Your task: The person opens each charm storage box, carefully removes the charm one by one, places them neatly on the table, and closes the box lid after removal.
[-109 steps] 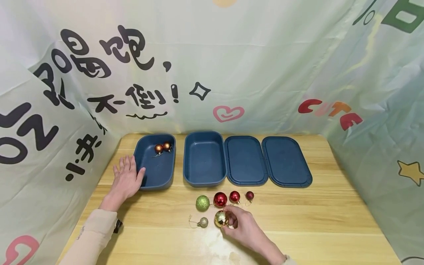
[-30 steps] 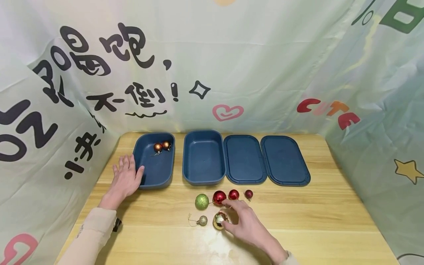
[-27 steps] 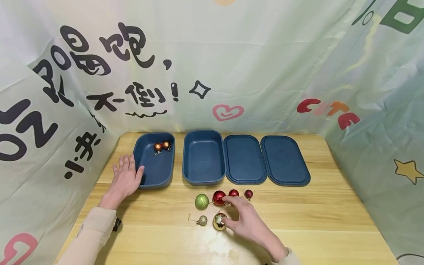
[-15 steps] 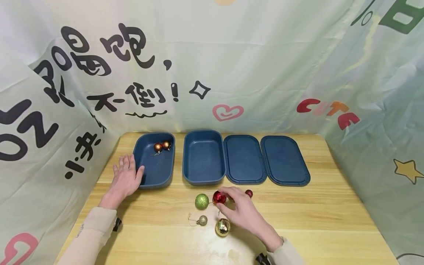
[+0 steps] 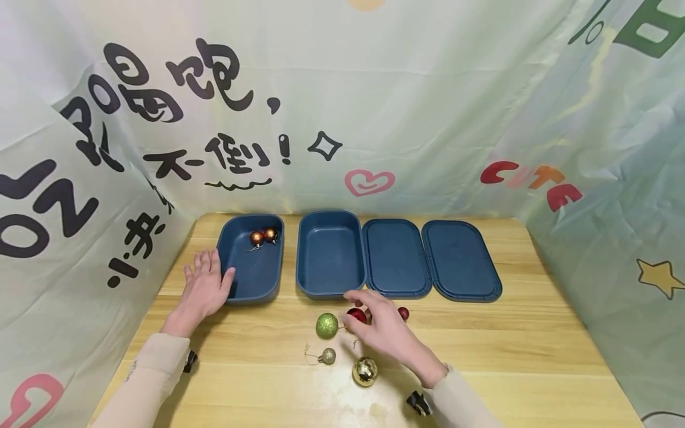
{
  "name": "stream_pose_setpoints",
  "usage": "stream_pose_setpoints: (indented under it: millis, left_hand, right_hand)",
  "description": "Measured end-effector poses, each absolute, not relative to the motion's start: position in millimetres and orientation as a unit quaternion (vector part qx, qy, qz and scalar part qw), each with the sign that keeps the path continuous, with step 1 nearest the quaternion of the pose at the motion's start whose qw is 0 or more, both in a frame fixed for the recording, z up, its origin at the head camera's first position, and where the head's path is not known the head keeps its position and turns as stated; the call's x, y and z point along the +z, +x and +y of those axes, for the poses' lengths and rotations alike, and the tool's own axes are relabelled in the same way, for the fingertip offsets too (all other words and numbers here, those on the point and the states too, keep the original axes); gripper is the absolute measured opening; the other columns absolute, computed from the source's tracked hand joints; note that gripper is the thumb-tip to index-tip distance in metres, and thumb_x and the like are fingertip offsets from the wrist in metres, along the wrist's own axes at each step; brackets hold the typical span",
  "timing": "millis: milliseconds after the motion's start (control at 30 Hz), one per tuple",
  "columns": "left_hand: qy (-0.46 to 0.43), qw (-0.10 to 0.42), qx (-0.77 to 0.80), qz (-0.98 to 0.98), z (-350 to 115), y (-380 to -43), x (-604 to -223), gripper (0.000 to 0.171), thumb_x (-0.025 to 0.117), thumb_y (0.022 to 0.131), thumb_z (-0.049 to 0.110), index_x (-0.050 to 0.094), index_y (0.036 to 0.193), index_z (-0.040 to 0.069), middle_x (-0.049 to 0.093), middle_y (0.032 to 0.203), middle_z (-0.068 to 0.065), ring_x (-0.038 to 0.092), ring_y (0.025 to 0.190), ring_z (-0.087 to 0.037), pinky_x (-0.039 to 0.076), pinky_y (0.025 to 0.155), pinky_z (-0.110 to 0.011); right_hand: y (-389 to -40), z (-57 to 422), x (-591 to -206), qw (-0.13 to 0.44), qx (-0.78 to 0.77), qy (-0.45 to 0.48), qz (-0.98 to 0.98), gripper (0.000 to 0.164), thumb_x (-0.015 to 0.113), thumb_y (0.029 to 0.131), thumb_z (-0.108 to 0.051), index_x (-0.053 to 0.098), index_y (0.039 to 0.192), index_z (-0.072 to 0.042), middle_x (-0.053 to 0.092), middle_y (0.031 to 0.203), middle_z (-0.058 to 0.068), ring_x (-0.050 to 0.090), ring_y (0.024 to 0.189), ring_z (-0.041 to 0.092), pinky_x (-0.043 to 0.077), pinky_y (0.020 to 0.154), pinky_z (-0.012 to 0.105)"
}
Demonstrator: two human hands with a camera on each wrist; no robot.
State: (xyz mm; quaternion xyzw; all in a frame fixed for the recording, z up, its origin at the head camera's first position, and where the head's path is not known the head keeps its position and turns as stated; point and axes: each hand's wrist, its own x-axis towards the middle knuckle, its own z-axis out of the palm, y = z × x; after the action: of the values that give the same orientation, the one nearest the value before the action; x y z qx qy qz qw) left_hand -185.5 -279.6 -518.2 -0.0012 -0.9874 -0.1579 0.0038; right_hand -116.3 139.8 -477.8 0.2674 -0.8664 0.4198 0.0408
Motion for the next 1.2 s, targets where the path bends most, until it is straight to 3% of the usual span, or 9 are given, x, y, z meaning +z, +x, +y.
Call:
stream_pose_setpoints:
  millis: [167,467,733,933,1200]
  left_hand:
    - [0.001,0.000,-0.157,-0.988,-280,-185,-518,0.077,0.034,0.114,0.039,0.010,0.162,-0.016,0.003,0.168,-0.043,0.001,0.157,-0.060,0.001,0.122,-0.079]
    - [-0.002,0.002,-0.152,-0.988,-280,-186,-519,0.077,0.035,0.114,0.040,0.011,0.162,-0.016,0.005,0.168,-0.043,0.003,0.157,-0.060,0.003,0.121,-0.079]
    - [-0.002,0.009,-0.148,-0.989,-280,-186,-519,0.077,0.034,0.114,0.040,0.012,0.162,-0.016,0.008,0.167,-0.044,0.006,0.157,-0.060,0.003,0.121,-0.079]
    - [-0.002,0.010,-0.150,-0.989,-280,-187,-520,0.077,0.034,0.114,0.041,0.011,0.162,-0.015,0.007,0.168,-0.043,0.004,0.158,-0.060,0.002,0.121,-0.079]
    - [0.002,0.016,-0.147,-0.989,-280,-186,-520,0.077,0.036,0.114,0.040,0.013,0.162,-0.015,0.013,0.167,-0.043,0.008,0.158,-0.059,0.003,0.122,-0.078]
  right_hand:
    - [-131,128,-468,0.048,0.419,0.286,-0.861,0.039,0.078,0.093,-0.009,0.070,0.131,-0.006,0.075,0.116,0.007,0.072,0.097,0.028,0.062,0.079,0.040]
    - [-168,94,-455,0.013,0.444,0.283,-0.850,0.041,0.075,0.098,-0.019,0.067,0.137,-0.009,0.073,0.123,0.008,0.071,0.107,0.030,0.060,0.087,0.040]
    - [-203,52,-448,-0.018,0.471,0.260,-0.843,0.042,0.074,0.098,-0.020,0.066,0.137,-0.006,0.073,0.126,0.013,0.071,0.108,0.026,0.060,0.093,0.045]
    - [-220,23,-448,-0.030,0.481,0.257,-0.838,0.044,0.075,0.098,-0.017,0.065,0.138,-0.001,0.072,0.127,0.017,0.072,0.110,0.031,0.059,0.096,0.047]
    - [-234,-11,-448,-0.047,0.482,0.257,-0.836,0.045,0.074,0.098,-0.018,0.064,0.139,-0.002,0.070,0.132,0.020,0.071,0.114,0.034,0.060,0.096,0.043]
